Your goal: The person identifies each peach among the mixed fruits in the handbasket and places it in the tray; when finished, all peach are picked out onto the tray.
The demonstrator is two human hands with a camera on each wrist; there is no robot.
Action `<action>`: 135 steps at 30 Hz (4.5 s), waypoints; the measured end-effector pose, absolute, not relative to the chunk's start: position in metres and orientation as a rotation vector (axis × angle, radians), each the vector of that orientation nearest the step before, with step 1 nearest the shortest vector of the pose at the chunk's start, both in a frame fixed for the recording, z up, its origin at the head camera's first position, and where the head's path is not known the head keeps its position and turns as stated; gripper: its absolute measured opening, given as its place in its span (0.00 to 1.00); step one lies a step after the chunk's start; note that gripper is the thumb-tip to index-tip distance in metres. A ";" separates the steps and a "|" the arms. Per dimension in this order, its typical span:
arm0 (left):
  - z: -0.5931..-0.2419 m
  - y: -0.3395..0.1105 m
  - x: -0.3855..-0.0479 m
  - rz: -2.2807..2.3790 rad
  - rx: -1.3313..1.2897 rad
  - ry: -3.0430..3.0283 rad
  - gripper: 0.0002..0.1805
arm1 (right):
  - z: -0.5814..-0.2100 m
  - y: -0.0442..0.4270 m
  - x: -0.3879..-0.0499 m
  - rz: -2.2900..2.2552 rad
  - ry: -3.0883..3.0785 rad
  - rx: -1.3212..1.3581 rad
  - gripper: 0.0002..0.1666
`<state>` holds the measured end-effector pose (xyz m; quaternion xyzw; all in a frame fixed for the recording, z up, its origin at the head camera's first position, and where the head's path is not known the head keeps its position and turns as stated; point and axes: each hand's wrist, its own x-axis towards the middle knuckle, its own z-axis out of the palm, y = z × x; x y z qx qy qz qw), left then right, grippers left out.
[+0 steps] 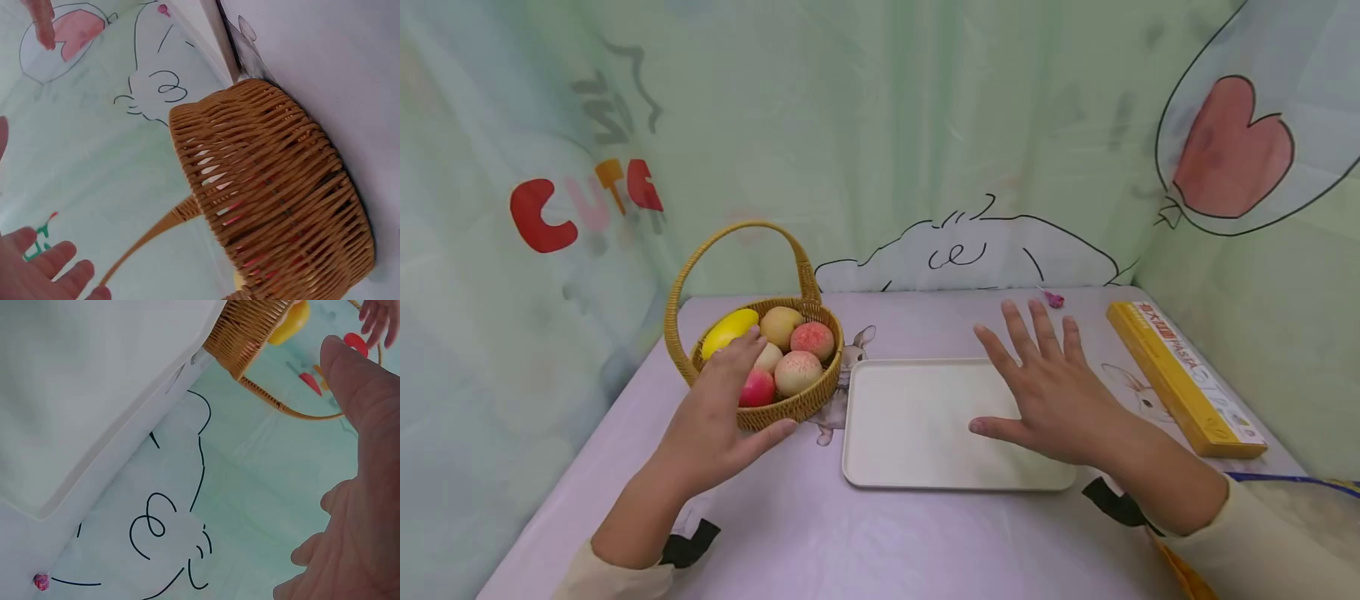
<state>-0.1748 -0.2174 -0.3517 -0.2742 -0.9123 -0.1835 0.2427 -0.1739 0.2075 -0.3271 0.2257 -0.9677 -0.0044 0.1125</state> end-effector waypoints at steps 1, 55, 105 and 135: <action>-0.352 -0.219 -0.175 -0.543 -0.740 -2.468 0.60 | -0.326 0.206 -0.175 -0.002 -2.844 0.665 0.70; -0.347 -0.279 -0.199 -1.447 -0.007 -2.351 0.31 | -0.322 0.148 -0.223 0.745 -3.010 1.083 0.65; -0.365 -0.330 -0.233 -2.584 -0.586 -2.061 0.29 | -0.321 0.051 -0.311 1.370 -2.924 1.070 0.36; -0.366 -0.338 -0.239 -2.705 -0.703 -2.001 0.24 | -0.314 -0.027 -0.331 0.490 -3.227 1.274 0.29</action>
